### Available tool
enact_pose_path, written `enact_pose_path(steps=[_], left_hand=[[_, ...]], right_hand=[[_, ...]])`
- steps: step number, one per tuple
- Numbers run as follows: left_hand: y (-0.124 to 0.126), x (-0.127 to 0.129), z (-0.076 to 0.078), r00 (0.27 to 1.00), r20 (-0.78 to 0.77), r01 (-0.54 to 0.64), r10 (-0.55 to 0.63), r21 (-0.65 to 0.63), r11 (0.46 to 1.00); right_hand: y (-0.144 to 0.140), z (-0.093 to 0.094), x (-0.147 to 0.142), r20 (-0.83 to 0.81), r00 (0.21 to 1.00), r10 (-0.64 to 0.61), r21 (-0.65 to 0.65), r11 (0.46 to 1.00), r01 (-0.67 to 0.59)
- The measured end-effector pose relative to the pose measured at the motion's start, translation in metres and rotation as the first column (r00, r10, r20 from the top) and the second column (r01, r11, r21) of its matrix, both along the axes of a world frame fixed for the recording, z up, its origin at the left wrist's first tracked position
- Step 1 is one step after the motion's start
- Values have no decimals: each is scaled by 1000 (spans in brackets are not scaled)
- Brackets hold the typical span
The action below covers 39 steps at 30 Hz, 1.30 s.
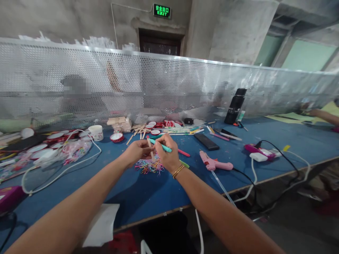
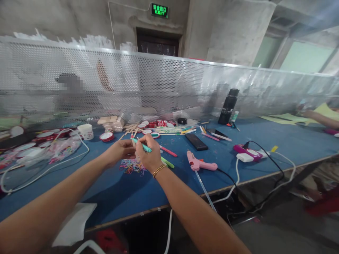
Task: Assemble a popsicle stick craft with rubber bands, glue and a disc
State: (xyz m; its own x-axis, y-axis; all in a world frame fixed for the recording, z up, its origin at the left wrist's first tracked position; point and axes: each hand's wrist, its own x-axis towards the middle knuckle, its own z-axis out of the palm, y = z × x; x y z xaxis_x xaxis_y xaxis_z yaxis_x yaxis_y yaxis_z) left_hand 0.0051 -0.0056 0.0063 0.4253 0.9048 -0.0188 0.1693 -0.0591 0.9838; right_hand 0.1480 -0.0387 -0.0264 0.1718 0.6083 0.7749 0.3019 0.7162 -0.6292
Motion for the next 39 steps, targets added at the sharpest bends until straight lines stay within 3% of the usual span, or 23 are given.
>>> enact_pose_path(steps=[5,26,39], left_hand=[[-1,1,1,1000,-10,13,-13,7,1000],[-2,1,1,1000,-16,3,-2,18,1000],[-2,1,3,1000,-20,1,-1,32,999]], right_hand=[[0,2,1,48,996,-71,15,997,70],[2,2,2,94,988,-121,-26,992,124],[0,2,1,77,994,-73,-26,997,75]])
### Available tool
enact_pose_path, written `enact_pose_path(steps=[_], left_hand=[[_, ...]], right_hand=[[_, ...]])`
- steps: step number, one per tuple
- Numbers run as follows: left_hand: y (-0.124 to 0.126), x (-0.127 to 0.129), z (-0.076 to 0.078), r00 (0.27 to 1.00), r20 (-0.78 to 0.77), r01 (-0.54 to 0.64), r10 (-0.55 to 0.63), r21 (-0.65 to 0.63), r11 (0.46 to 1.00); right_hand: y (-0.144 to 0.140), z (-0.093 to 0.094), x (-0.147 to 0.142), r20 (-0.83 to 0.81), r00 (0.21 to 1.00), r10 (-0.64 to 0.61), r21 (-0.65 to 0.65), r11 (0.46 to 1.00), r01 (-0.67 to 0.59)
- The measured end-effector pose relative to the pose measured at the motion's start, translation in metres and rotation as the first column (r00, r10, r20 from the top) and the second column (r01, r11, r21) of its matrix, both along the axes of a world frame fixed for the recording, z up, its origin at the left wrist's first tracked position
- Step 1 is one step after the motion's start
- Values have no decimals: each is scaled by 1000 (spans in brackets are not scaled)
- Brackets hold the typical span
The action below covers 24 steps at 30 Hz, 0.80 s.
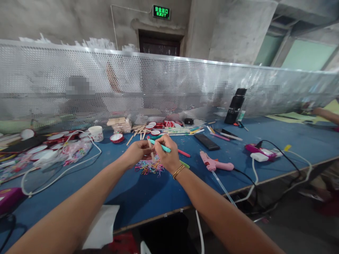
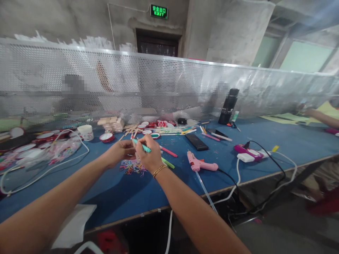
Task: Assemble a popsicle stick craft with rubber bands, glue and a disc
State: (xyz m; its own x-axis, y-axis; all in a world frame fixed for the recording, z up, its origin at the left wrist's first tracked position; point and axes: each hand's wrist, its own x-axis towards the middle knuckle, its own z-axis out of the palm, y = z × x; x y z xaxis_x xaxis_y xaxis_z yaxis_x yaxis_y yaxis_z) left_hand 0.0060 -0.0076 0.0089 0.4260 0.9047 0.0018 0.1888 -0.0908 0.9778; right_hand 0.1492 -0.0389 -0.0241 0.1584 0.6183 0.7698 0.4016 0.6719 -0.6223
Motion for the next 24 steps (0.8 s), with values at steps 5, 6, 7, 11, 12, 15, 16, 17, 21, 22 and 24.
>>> enact_pose_path(steps=[5,6,7,11,12,15,16,17,21,22,24], left_hand=[[0,0,-2,1000,9,6,-6,-1,1000],[0,0,-2,1000,11,6,-6,-1,1000],[1,0,-2,1000,12,5,-5,-2,1000],[1,0,-1,1000,2,-26,26,3,1000],[1,0,0,999,-1,-34,34,5,999],[1,0,1,999,-3,-31,31,9,999],[1,-1,1,1000,-4,-22,23,11,1000],[1,-1,0,1000,-3,-13,13,13,1000],[1,-1,-1,1000,-4,3,-3,16,1000],[1,-1,-1,1000,-6,3,-3,15,1000],[1,0,-1,1000,-9,5,-5,13,1000]], right_hand=[[0,0,0,4,1000,-10,6,1000,10],[1,0,0,2,1000,-10,6,1000,10],[1,0,0,-1,1000,-13,6,1000,13],[2,0,1,-19,999,-36,-4,999,36],[2,0,2,-21,999,-35,-10,999,35],[1,0,2,-23,1000,-20,-13,1000,20],[1,0,1,-22,1000,-13,-6,1000,13],[0,0,1,-19,1000,-5,0,1000,5],[1,-1,-1,-2,1000,20,-4,1000,-20],[1,-1,-1,3,1000,16,-7,1000,-16],[2,-2,0,10,1000,-1,-7,1000,1]])
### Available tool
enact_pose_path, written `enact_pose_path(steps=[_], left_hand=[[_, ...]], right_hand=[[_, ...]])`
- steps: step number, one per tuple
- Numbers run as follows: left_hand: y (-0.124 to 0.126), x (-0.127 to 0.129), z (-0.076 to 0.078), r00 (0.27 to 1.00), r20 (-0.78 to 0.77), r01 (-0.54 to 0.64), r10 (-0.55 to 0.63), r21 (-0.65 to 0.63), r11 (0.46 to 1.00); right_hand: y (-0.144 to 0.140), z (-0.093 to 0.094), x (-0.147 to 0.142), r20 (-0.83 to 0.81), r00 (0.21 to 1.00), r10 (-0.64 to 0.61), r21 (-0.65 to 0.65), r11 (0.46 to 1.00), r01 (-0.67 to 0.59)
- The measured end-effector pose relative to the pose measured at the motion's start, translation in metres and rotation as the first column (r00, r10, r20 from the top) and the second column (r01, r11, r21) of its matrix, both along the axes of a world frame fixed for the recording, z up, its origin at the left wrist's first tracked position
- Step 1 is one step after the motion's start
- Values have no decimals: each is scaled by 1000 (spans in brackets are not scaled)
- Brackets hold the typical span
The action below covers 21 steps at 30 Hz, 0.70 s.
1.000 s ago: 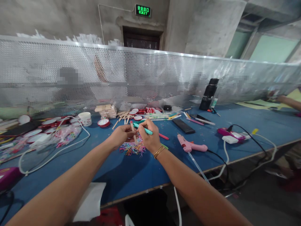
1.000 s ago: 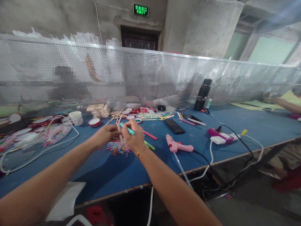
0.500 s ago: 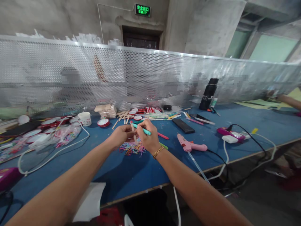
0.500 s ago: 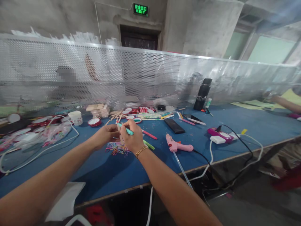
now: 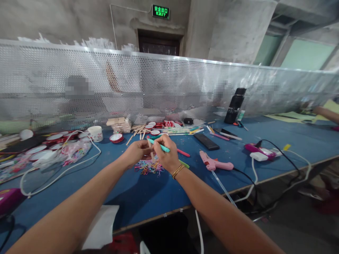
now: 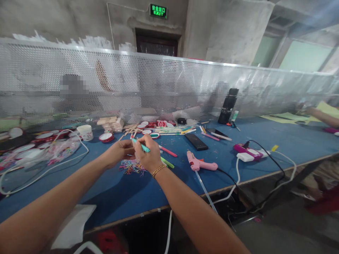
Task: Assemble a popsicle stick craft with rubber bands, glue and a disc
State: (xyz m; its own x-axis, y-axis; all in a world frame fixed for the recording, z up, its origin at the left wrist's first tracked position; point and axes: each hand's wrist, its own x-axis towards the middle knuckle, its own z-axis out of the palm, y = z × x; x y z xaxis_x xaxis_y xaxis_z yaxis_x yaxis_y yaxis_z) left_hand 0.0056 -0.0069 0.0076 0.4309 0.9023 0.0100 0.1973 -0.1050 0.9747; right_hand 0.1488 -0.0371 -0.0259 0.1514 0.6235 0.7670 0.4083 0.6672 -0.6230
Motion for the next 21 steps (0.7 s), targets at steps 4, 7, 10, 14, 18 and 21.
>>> enact_pose_path(steps=[4,7,10,14,18,21], left_hand=[[0,0,1,1000,-3,-12,12,-1,1000],[0,0,2,1000,-6,-25,25,0,1000],[-1,0,2,1000,1,-18,18,6,1000],[-1,0,1,1000,8,-7,7,-2,1000],[1,0,0,1000,1,-4,4,-1,1000],[1,-1,1,1000,4,-15,15,8,1000]], right_hand=[[1,0,2,-4,999,-39,12,999,39],[1,0,2,-13,999,-43,15,999,43],[0,0,1,-19,1000,-8,7,1000,8],[-2,1,-1,-7,1000,8,14,1000,-8],[-1,1,0,2,1000,-23,17,1000,23],[0,0,1,-9,999,-46,20,999,46]])
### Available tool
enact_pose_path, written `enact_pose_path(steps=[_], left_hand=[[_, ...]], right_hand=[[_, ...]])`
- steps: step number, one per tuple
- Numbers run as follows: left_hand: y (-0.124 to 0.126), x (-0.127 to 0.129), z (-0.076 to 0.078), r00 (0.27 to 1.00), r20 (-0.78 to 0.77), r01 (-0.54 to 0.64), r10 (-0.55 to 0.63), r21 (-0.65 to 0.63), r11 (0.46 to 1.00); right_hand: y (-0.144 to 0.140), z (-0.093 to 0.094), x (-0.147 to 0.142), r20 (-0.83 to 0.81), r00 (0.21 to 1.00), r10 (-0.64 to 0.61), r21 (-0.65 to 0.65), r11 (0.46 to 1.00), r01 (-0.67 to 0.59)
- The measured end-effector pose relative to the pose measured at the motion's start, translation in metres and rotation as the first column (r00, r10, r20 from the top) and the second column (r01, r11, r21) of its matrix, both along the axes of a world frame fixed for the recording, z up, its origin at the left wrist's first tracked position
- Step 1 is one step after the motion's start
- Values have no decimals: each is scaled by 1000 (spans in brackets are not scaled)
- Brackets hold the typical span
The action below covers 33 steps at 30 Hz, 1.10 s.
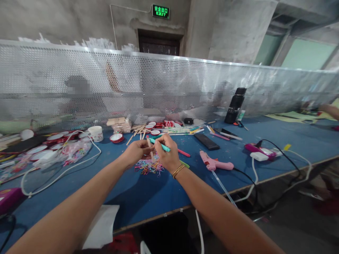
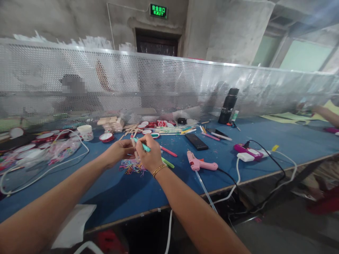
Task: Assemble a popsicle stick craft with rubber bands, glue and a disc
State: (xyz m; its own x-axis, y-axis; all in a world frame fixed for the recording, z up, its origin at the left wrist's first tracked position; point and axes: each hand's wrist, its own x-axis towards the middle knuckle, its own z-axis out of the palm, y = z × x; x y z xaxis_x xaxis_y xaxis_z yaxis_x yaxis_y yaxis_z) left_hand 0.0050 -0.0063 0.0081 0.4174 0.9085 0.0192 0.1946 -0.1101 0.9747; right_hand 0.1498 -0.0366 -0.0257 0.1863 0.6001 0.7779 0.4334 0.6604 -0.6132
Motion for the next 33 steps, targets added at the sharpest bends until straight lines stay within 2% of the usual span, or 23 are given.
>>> enact_pose_path(steps=[9,16,25,33], left_hand=[[-2,0,1,1000,0,-3,3,5,1000],[0,0,1,1000,0,-3,3,2,1000],[0,0,1,1000,17,-5,5,7,1000],[1,-1,1,1000,19,-25,25,0,1000]], right_hand=[[-3,1,-2,15,998,58,-2,998,-58],[1,-1,0,-4,1000,8,0,1000,-8],[0,0,-2,13,999,40,7,999,-40],[2,-2,0,-1,1000,-2,13,1000,2]])
